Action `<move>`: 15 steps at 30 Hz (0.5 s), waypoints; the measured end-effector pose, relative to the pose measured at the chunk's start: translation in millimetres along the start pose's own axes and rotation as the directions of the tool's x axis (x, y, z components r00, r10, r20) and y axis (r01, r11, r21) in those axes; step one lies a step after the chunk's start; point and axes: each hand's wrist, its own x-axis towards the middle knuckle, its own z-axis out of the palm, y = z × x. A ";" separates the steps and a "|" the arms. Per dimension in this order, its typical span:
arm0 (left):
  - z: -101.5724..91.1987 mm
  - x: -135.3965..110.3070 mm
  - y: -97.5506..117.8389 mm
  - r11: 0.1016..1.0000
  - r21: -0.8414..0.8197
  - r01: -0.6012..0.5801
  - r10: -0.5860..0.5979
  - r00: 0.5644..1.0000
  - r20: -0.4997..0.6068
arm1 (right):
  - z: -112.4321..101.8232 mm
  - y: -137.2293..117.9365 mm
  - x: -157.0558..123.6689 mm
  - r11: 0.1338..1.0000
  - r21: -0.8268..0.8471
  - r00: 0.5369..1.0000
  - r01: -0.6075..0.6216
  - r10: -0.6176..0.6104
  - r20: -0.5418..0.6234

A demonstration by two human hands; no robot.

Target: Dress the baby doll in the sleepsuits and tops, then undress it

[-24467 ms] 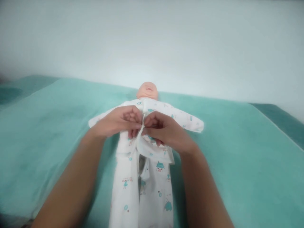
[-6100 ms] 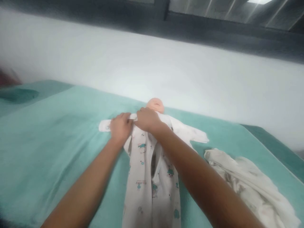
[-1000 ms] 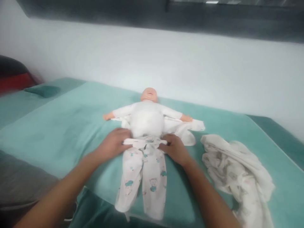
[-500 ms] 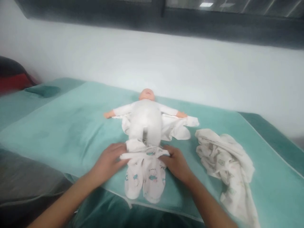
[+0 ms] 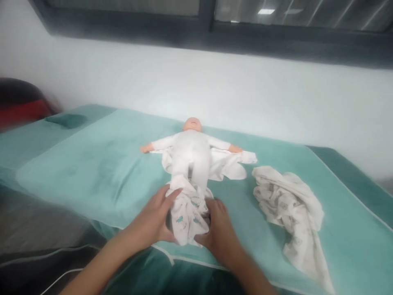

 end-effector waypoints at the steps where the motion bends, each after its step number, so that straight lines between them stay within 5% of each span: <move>1: 0.6 -0.3 1.5 1.000 -0.010 0.001 -0.001 1.000 -0.005 | 0.2 0.3 1.9 1.000 0.001 1.000 -0.001 0.001 -0.001; 6: 13.8 -8.7 22.9 0.991 -0.135 -0.007 -0.010 0.992 -0.123 | -1.9 -2.8 4.7 1.000 -0.021 0.997 0.017 -0.019 -0.079; 9: 20.1 -18.7 42.0 0.936 -0.337 0.101 -0.156 0.978 -0.140 | -13.8 -13.3 -0.1 0.995 0.003 0.993 -0.104 0.104 -0.054; 12: 7.6 -31.0 54.1 0.750 -0.597 0.285 -0.326 0.944 0.040 | -41.7 -27.4 -8.1 0.967 0.111 0.958 -0.230 0.204 0.201; 15: -23.2 -41.3 53.0 0.553 -0.719 0.422 -0.235 0.906 0.351 | -74.5 -41.5 -13.7 0.952 0.197 0.871 -0.234 0.116 0.477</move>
